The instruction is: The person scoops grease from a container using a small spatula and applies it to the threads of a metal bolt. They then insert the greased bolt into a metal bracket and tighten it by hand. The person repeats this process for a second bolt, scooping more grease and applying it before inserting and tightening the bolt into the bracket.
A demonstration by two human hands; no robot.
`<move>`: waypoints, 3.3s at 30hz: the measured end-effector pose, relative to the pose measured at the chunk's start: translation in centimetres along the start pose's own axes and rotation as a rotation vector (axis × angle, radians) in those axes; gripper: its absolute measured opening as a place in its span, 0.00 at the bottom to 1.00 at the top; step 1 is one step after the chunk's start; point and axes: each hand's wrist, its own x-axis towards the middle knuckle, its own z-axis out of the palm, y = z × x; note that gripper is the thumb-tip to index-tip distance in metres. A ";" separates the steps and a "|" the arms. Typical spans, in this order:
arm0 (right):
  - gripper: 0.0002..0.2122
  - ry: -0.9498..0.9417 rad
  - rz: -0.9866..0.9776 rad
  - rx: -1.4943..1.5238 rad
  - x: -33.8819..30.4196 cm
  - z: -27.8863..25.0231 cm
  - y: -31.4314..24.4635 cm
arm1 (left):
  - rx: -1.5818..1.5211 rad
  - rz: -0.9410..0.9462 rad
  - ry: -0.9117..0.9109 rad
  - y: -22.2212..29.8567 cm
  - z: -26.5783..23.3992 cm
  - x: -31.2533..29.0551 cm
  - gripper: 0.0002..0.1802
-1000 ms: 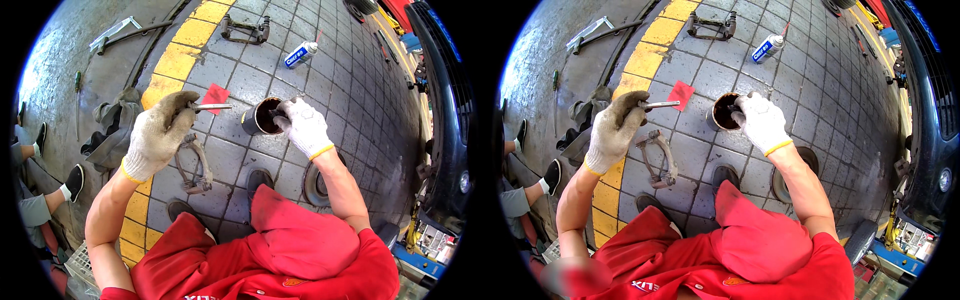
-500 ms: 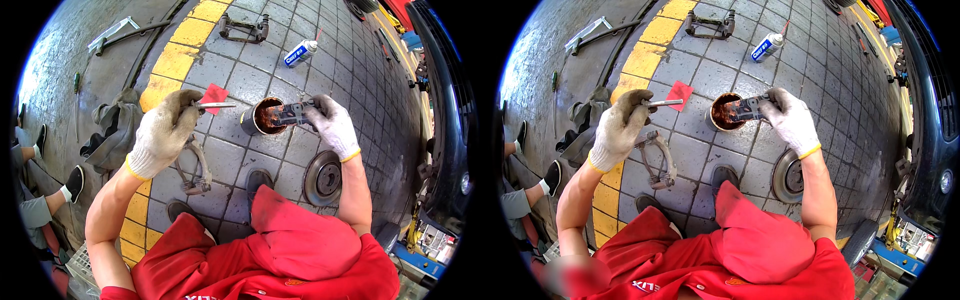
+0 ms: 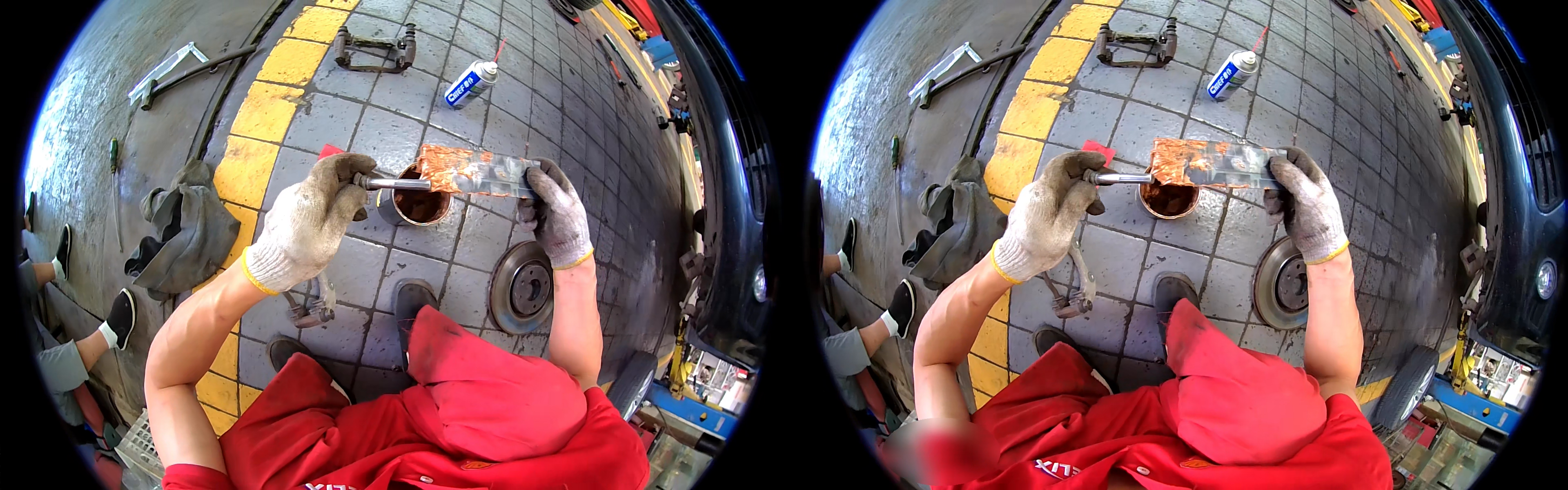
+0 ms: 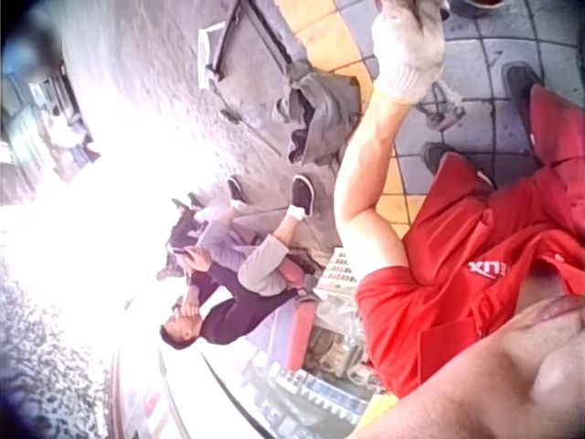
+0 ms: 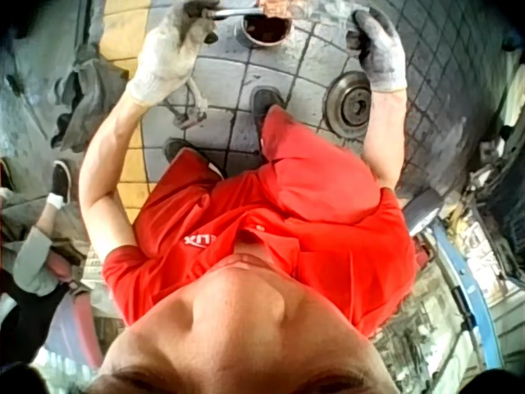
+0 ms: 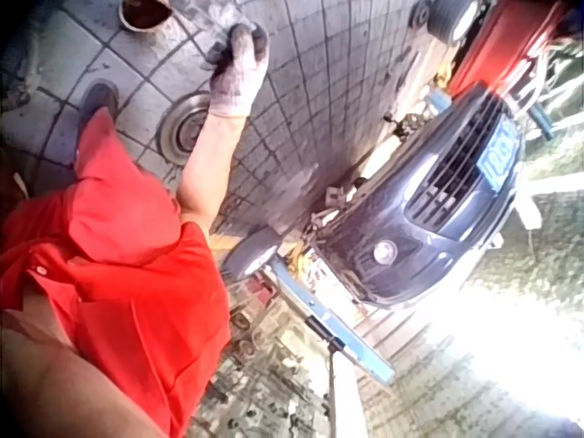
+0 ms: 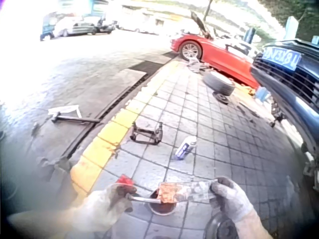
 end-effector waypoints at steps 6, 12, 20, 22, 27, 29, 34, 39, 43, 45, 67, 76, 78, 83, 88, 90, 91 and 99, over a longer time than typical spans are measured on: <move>0.12 -0.010 0.036 0.095 0.0 -0.5 0.8 | 0.174 0.100 0.012 0.3 1.5 1.2 0.17; 0.13 0.051 -0.014 0.129 0.0 -2.1 0.1 | 0.251 0.118 0.046 -0.2 0.7 1.5 0.19; 0.11 0.077 -0.187 -0.087 -1.8 2.4 -1.4 | 0.505 0.272 0.077 1.0 0.7 2.3 0.18; 0.11 0.114 -0.217 -0.136 -1.7 2.7 -1.2 | 0.557 0.267 0.064 1.5 0.8 2.4 0.18; 0.11 0.160 -0.282 -0.184 -0.9 1.0 -1.5 | 0.578 0.232 0.068 1.6 0.2 1.9 0.17; 0.11 0.129 -0.295 -0.174 -1.4 1.4 -1.9 | 0.556 0.173 0.049 1.7 0.1 1.9 0.17; 0.11 0.070 -0.354 -0.249 -2.7 3.4 -1.3 | 0.352 0.035 0.040 2.1 0.5 2.2 0.19; 0.11 0.113 -0.469 -0.296 -3.0 2.9 -1.5 | 0.268 -0.099 0.034 2.3 0.0 2.3 0.19; 0.10 0.034 -0.638 -0.448 -4.1 4.6 -1.7 | 0.261 -0.103 0.011 2.4 0.0 2.5 0.19; 0.09 0.051 -0.632 -0.560 -4.1 4.5 -1.6 | 0.258 -0.088 0.007 2.7 0.2 2.5 0.19; 0.08 -0.084 -1.249 -1.077 -4.0 4.5 -3.1 | -0.045 -0.247 0.032 2.9 -0.7 3.3 0.20; 0.17 -0.148 -1.328 -1.249 -4.5 4.7 -3.6 | 0.096 -0.152 0.070 2.9 -0.5 3.1 0.20; 0.15 -0.109 -1.309 -1.287 -4.2 3.8 -4.0 | 0.149 -0.145 0.079 3.3 -0.7 3.0 0.20; 0.08 -0.106 -1.158 -0.960 -4.8 4.7 -4.4 | 0.189 -0.114 0.064 3.3 -0.9 3.0 0.18; 0.06 0.005 -0.972 -0.786 -4.4 3.8 -3.0 | 0.230 -0.015 0.139 3.0 -0.6 2.8 0.19; 0.06 0.030 -0.891 -0.667 -4.8 4.1 -2.7 | 0.245 0.026 0.152 2.8 -0.6 2.7 0.19; 0.06 0.040 -0.855 -0.619 -5.1 4.7 -2.7 | 0.249 0.049 0.157 2.8 -0.6 2.7 0.19; 0.08 0.206 -0.437 -0.316 -3.3 3.6 -3.0 | 0.237 0.172 0.210 1.8 -0.7 2.4 0.19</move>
